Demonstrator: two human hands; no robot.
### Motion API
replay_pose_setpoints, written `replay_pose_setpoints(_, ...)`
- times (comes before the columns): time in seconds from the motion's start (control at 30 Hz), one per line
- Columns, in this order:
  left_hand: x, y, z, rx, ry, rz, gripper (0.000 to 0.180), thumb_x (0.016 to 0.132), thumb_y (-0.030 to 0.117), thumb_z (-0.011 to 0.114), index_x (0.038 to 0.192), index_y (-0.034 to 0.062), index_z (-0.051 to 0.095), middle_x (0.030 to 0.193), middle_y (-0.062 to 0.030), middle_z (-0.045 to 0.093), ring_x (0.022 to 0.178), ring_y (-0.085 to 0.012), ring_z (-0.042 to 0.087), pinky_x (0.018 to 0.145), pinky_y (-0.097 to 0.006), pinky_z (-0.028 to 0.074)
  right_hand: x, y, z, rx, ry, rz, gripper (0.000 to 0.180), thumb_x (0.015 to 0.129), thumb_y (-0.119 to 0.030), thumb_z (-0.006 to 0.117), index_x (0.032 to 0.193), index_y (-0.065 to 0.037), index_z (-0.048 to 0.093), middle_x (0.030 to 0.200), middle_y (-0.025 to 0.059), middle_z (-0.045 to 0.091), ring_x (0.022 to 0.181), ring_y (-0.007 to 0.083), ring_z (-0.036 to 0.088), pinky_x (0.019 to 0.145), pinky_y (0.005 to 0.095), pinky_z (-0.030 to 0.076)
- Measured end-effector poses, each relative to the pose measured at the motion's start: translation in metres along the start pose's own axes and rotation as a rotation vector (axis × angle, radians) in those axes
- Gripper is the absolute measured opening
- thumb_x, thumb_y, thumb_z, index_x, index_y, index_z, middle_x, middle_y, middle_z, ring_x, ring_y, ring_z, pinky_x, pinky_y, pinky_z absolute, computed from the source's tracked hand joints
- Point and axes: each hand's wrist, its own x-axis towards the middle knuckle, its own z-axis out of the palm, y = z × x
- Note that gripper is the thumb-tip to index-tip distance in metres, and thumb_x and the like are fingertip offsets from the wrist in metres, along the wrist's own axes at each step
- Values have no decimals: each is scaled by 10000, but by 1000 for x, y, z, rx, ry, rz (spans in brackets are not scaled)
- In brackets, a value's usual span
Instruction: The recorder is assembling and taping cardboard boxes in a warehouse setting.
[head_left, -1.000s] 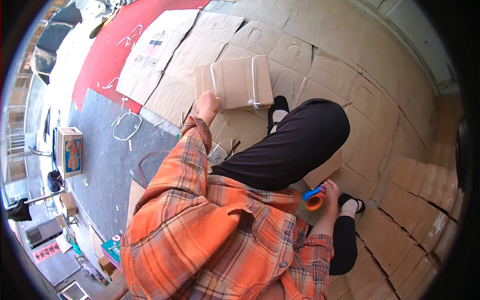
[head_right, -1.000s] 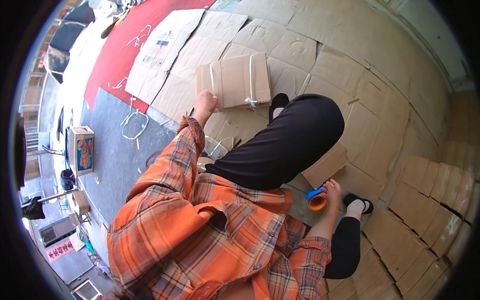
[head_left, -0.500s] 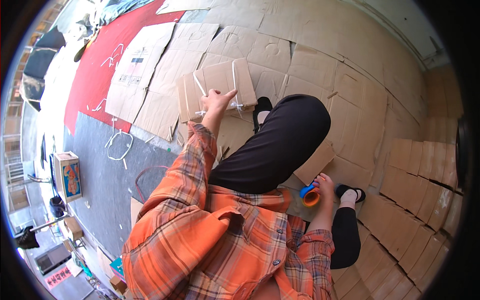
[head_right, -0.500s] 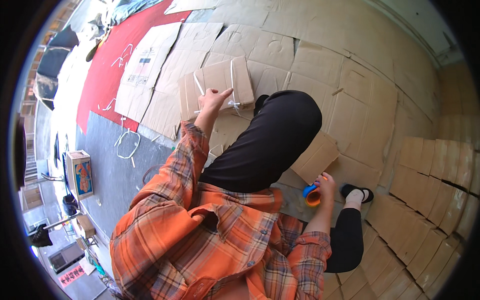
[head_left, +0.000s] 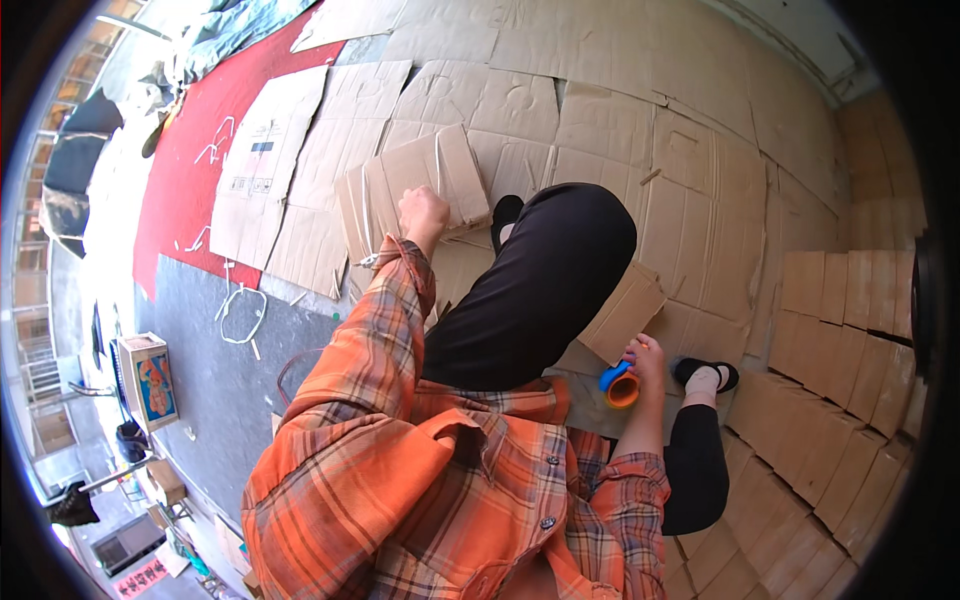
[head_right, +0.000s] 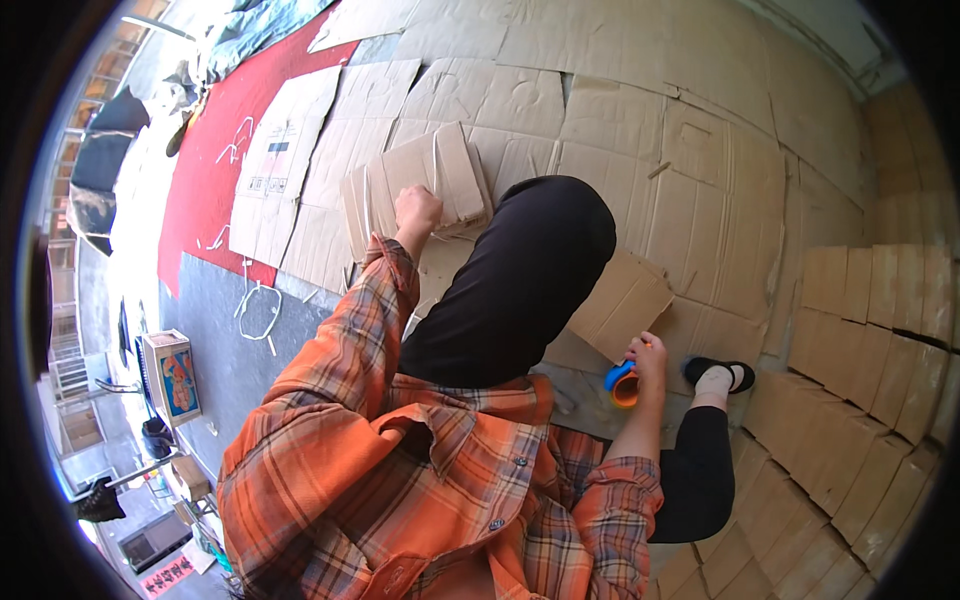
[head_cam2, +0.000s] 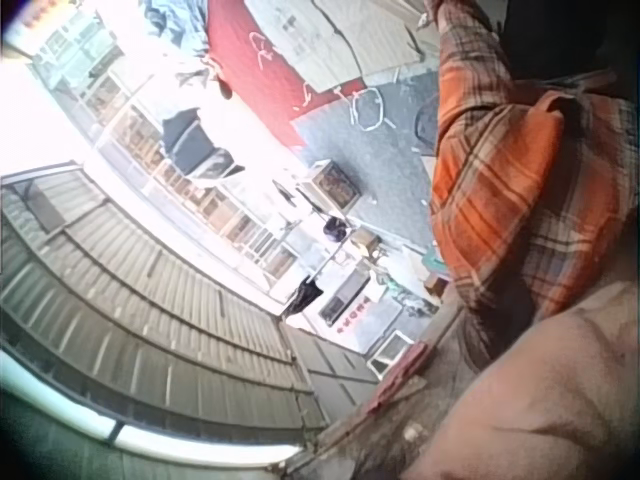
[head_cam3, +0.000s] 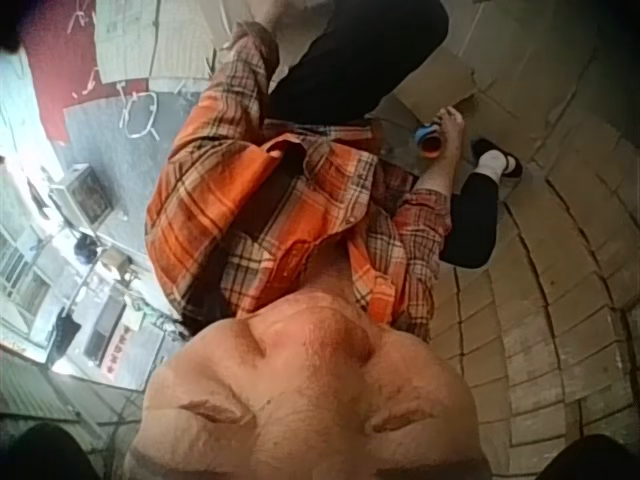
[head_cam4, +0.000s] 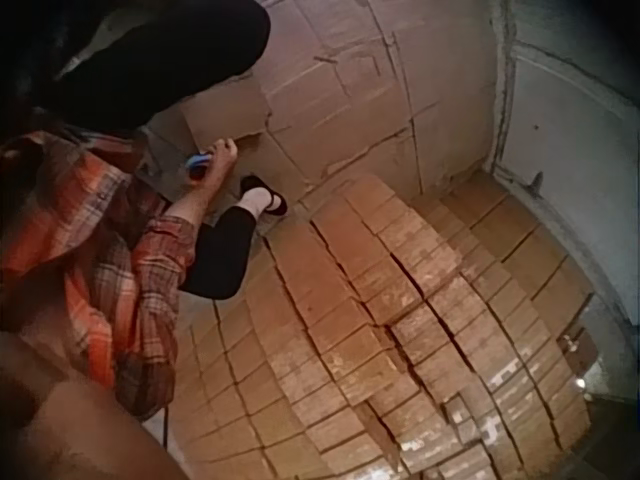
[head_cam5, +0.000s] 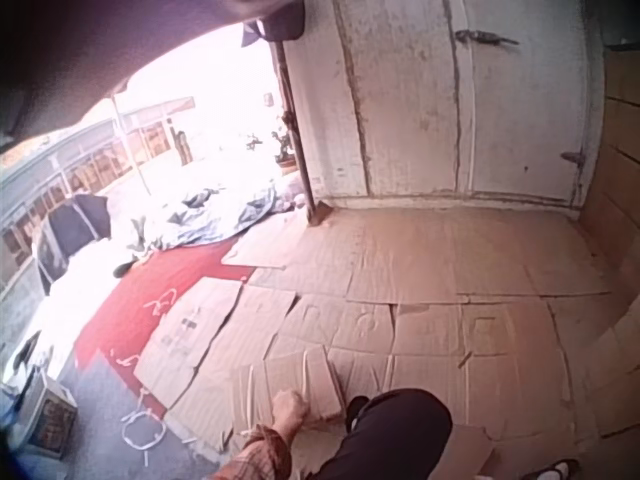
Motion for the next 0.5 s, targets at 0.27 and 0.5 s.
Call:
replay_pose_setpoints(0.27, 1, -44, 2, -396, 104, -90, 185, 791, 203, 576, 905, 69, 631, 910, -180, 660, 893, -360, 625, 824, -451, 463, -3, -3, -2, -6, 46, 2, 421, 838, -207, 594, 1218, -41, 521, 821, 38, 636, 633, 110, 618, 448, 215, 410)
replay_pose_setpoints(0.5, -29, -50, -26, 123, 390, 5, 519, 705, 167, 674, 1207, 175, 544, 1394, -134, 399, 1268, -373, 384, 978, -585, 330, 0, -1, -2, -64, 13, 18, 413, 875, -222, 583, 1243, -53, 502, 891, 57, 641, 675, 137, 632, 474, 229, 456)
